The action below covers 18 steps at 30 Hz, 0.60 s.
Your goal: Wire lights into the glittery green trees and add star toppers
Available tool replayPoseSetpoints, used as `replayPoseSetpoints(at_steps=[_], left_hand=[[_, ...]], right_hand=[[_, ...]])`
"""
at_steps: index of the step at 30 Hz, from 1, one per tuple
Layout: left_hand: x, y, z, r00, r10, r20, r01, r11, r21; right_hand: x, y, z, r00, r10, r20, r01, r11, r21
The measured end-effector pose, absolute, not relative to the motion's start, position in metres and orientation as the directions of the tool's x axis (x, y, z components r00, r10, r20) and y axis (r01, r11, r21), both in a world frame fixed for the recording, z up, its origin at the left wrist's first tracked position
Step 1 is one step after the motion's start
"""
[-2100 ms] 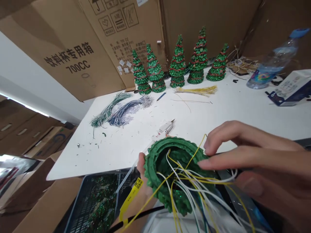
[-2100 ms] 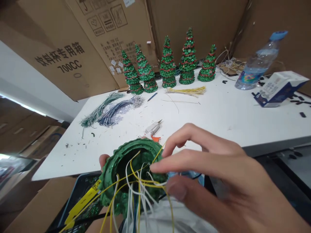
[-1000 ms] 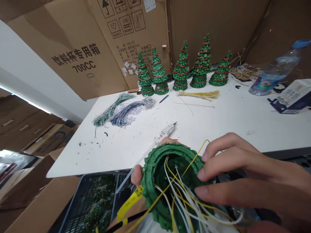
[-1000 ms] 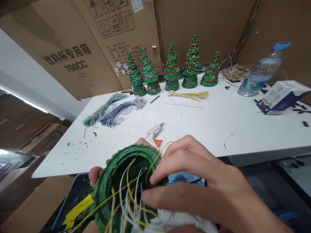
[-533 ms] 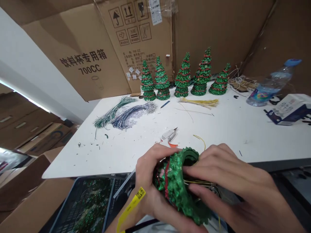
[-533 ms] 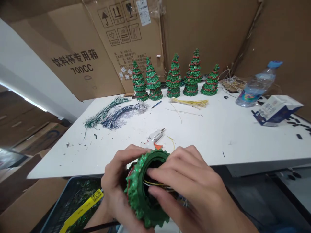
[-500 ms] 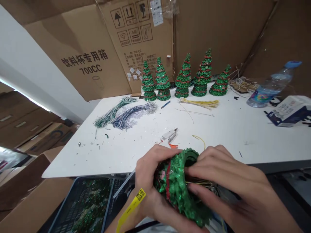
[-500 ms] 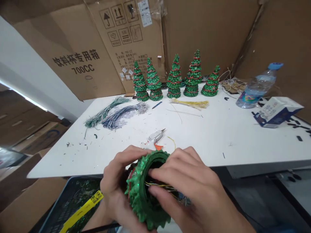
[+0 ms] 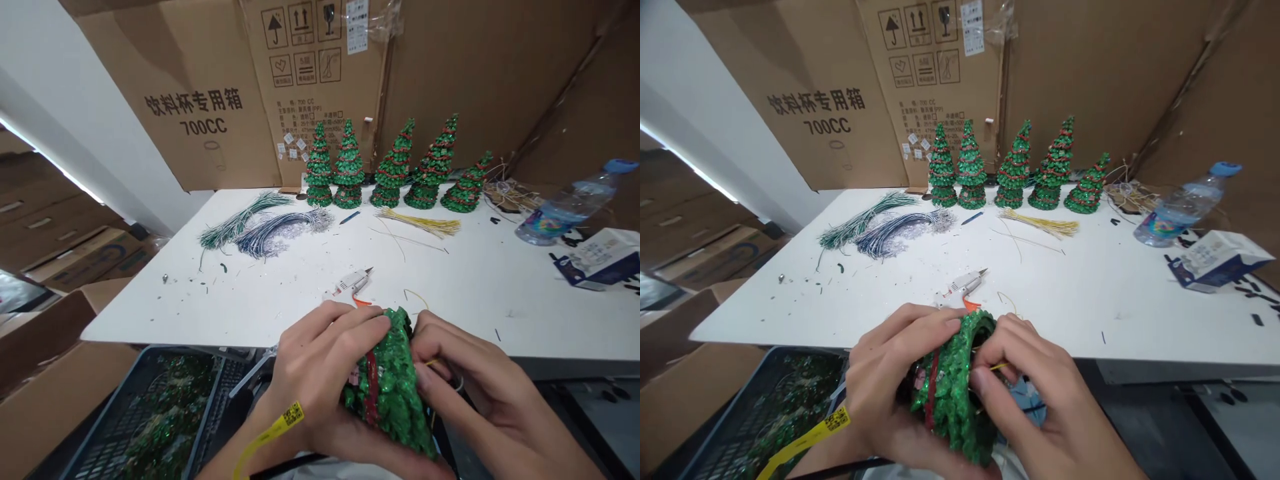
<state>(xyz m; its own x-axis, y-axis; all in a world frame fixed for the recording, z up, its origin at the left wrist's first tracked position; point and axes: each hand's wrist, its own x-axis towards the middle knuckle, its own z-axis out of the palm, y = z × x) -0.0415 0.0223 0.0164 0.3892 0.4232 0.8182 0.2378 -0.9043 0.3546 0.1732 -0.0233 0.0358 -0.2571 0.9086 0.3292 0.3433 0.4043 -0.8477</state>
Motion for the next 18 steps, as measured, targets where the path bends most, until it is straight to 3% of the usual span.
replayPoseSetpoints(at_steps=[4, 8, 11, 12, 14, 16, 18], left_hand=[[-0.039, 0.022, 0.015, 0.312, 0.460, 0.831, 0.224, -0.886, 0.406], [-0.028, 0.013, 0.013, 0.195, 0.541, 0.818, 0.205, -0.838, 0.505], [-0.001, 0.004, 0.017, -0.077, 0.580, 0.811, 0.221, -0.784, 0.581], [0.010, 0.002, 0.020, -0.274, 0.546, 0.792, 0.233, -0.761, 0.605], [0.025, -0.002, 0.024, -0.425, 0.527, 0.736, 0.236, -0.721, 0.652], [0.029, -0.004, 0.026, -0.436, 0.538, 0.722, 0.222, -0.713, 0.665], [0.019, -0.004, 0.022, -0.345, 0.547, 0.763, 0.232, -0.737, 0.634]], right_hand=[[0.173, -0.029, 0.026, -0.161, 0.942, 0.296, 0.205, 0.325, -0.923], [0.168, -0.036, 0.020, -0.114, 0.914, 0.389, 0.025, 0.394, -0.919], [0.165, -0.037, 0.017, -0.108, 0.914, 0.390, -0.186, 0.367, -0.911], [0.164, -0.037, 0.017, -0.109, 0.916, 0.387, -0.236, 0.354, -0.905], [0.161, -0.036, 0.018, -0.128, 0.914, 0.386, -0.298, 0.335, -0.894], [0.156, -0.035, 0.018, -0.167, 0.896, 0.411, -0.322, 0.344, -0.882], [0.149, -0.037, 0.017, -0.148, 0.893, 0.425, -0.289, 0.372, -0.882]])
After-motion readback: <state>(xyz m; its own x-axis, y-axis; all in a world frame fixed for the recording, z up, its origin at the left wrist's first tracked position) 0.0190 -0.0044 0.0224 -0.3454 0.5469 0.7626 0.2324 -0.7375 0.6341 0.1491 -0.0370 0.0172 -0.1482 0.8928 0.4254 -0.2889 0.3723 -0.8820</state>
